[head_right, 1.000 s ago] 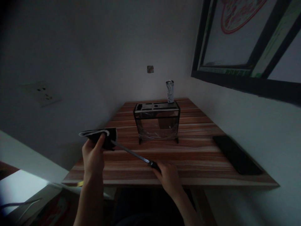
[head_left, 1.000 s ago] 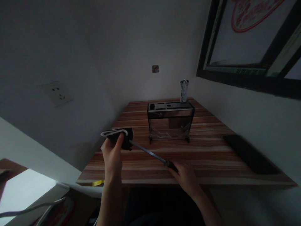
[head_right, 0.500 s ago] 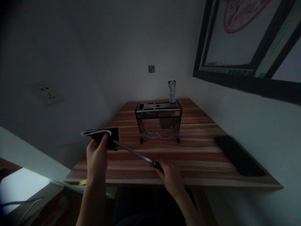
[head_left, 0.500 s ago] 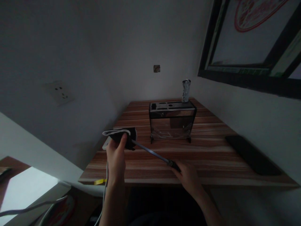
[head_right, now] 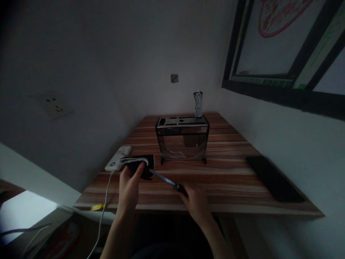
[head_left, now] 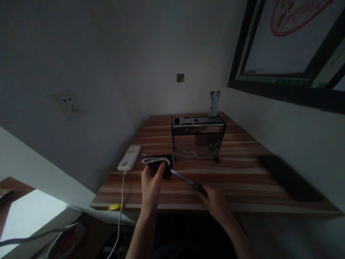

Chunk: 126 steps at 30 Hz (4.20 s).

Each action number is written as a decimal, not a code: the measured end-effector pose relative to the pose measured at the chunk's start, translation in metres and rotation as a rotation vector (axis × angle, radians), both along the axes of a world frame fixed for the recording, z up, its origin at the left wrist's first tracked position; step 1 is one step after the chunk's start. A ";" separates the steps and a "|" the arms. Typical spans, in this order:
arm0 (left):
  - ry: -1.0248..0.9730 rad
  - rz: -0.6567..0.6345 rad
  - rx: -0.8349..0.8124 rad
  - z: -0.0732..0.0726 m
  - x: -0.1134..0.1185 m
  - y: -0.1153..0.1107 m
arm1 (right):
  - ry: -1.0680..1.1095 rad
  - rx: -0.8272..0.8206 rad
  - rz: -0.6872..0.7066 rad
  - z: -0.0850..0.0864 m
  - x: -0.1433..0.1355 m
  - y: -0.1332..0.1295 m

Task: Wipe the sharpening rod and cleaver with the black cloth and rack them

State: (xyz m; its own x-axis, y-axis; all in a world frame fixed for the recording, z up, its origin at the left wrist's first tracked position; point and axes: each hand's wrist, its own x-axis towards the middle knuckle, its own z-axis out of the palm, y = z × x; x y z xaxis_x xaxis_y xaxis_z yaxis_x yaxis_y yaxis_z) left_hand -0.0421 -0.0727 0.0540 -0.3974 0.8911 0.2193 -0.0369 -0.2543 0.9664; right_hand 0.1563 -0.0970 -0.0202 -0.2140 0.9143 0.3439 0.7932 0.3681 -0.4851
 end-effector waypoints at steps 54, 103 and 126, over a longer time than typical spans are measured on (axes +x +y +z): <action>-0.061 0.111 0.010 -0.009 -0.024 0.007 | -0.132 -0.008 -0.004 0.009 -0.007 -0.003; 0.238 -0.200 -0.061 -0.030 0.057 -0.022 | 0.171 -0.155 -0.003 0.012 0.000 0.003; 0.314 -0.251 -0.057 -0.024 0.045 -0.025 | 0.163 -0.198 0.023 0.006 0.001 0.005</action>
State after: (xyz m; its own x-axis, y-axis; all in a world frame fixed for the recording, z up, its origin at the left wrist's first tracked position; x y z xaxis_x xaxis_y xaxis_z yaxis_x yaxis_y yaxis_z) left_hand 0.0032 -0.0981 0.0299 -0.0876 0.9660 0.2431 0.2080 -0.2209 0.9529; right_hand 0.1570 -0.0917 -0.0138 -0.1918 0.9628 0.1903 0.6910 0.2702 -0.6704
